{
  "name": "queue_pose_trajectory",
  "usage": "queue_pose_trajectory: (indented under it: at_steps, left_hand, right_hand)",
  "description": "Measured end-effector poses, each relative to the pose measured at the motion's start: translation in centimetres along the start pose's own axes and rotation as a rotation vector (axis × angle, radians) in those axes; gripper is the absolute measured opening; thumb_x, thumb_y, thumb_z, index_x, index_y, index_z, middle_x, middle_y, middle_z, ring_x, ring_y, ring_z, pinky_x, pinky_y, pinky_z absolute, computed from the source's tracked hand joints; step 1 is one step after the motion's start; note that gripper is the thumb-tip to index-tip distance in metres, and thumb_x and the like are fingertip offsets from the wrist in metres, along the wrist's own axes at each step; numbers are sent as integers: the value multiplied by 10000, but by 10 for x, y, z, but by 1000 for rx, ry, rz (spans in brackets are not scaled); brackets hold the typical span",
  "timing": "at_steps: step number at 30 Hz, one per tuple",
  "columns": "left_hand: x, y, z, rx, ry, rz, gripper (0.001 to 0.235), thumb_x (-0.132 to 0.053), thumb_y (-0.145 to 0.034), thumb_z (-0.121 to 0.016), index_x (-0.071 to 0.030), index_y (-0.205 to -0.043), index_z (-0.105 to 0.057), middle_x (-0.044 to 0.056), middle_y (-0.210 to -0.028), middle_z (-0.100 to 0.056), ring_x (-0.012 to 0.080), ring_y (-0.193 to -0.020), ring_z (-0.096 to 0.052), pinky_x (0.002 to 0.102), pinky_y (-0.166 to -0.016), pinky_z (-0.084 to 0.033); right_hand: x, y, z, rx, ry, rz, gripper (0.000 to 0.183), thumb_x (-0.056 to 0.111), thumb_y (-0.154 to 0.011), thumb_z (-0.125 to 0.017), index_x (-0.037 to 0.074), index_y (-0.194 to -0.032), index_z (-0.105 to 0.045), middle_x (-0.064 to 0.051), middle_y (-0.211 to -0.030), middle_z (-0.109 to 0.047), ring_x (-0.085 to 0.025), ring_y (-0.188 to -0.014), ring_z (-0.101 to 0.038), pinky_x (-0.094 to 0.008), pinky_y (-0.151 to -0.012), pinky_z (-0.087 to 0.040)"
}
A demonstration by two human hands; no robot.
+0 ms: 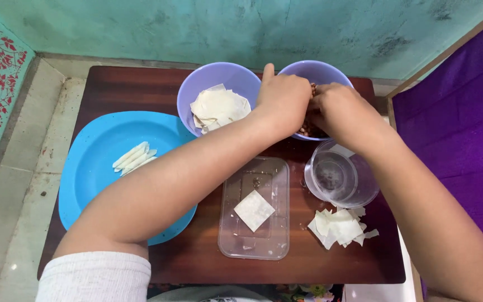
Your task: The person places a peanut onto a square wrapper, folds the wrapper around the peanut to form a small packet, and places the finished packet on a blue plate. This process is repeated multiple times.
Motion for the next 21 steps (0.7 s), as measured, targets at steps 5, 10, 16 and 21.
queue_pose_trajectory:
  at_steps: [5, 10, 16, 21]
  left_hand:
    - [0, -1, -5, -38, -31, -39, 137, 82, -746, -761, -32, -679, -723, 156, -659, -703, 387, -794, -696, 616, -1208, -149]
    - [-6, 10, 10, -74, -38, -49, 124, 102, -736, -753, -21, -725, -744, 148, -689, -716, 378, -833, -714, 637, -1212, -125]
    - [-8, 26, 25, -151, -36, -101, 123, 121, -749, -743, -2, -742, -743, 170, -684, -704, 393, -839, -710, 691, -1191, -108]
    - [-3, 29, 13, -91, -49, -61, 139, 108, -756, -727, -28, -758, -752, 130, -724, -724, 375, -875, -715, 680, -1192, -103]
  right_hand:
    - [-9, -2, -5, 12, -60, -20, 196, 142, -793, -777, 90, -980, -810, -92, -912, -735, -311, -906, -723, -425, -732, -621]
    - [-14, 0, -2, -12, -129, -71, 188, 144, -795, -792, 95, -975, -813, -76, -897, -728, -294, -875, -731, -406, -711, -617]
    - [-17, 8, 7, -45, -227, -67, 152, 162, -834, -799, 92, -968, -809, -123, -860, -715, -332, -857, -725, -429, -686, -601]
    - [-16, 5, -12, -10, -300, -39, 159, 121, -810, -787, 71, -961, -794, -141, -868, -721, -371, -881, -726, -459, -697, -598]
Point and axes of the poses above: each hand's wrist, its own y-axis away from the middle knuckle, its own z-axis out of the back of the hand, x = y × z, the point moved 7 cm from there along -y, towards the middle knuckle
